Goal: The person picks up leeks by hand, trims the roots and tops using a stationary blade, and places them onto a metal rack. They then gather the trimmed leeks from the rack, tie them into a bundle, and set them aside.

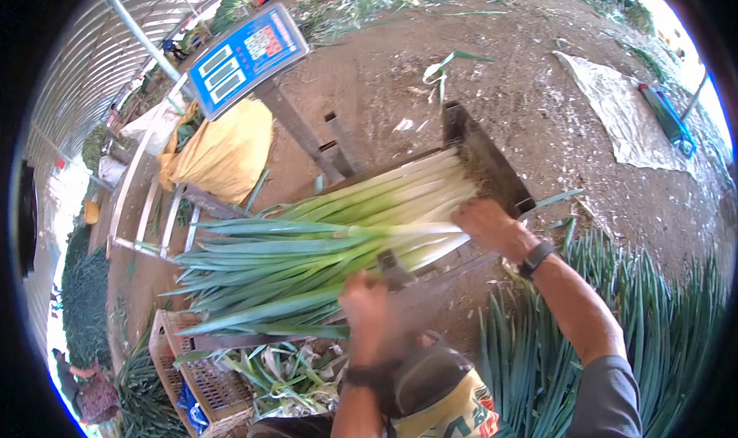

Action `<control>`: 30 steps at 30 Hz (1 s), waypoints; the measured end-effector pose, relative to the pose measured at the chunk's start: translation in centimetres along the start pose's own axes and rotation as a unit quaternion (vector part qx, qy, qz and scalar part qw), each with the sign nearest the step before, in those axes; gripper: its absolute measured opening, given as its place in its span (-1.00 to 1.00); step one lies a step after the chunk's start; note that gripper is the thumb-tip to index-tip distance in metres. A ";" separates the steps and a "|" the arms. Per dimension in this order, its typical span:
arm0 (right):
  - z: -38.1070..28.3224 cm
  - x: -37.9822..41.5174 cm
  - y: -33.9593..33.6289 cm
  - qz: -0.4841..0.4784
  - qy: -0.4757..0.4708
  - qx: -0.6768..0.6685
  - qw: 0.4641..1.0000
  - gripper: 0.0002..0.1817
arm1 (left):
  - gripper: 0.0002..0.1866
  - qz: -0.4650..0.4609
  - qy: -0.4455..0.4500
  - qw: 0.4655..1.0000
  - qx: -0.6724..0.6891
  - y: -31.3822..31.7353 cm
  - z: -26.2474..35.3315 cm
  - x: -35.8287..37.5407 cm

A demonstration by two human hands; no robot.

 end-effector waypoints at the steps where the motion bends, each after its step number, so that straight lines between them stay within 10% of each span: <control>1: 0.1 -0.1 0.2 -0.001 0.003 -0.002 1.000 -0.72 | -0.72 -0.005 0.005 1.000 0.009 -0.4 0.1 -0.2; 11: 0.0 2.7 1.1 0.105 0.000 -0.018 0.994 -0.50 | -0.68 0.100 -0.199 0.916 0.334 -8.8 -2.9 -0.5; 15: 0.5 2.0 2.9 0.080 -0.002 -0.022 0.997 -0.57 | -0.63 0.037 0.034 0.997 0.060 -10.1 0.8 -5.0; 19: -0.2 2.3 1.2 0.234 -0.025 0.017 0.972 -0.76 | -0.59 -0.037 0.302 0.927 -0.220 -5.5 4.5 -9.0; 30: 0.1 1.4 -0.1 0.124 -0.011 -0.034 0.992 -0.81 | -0.52 -0.259 0.281 0.899 -0.216 -6.4 5.6 -7.3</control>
Point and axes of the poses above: each hand's wrist, its own x-axis away from the middle knuckle, its own y-axis out of the palm, z = x × y, the point moved 4 cm from there along -x, towards the middle knuckle, and after that the axes turned 6 degrees about x, right-handed, at the moved point
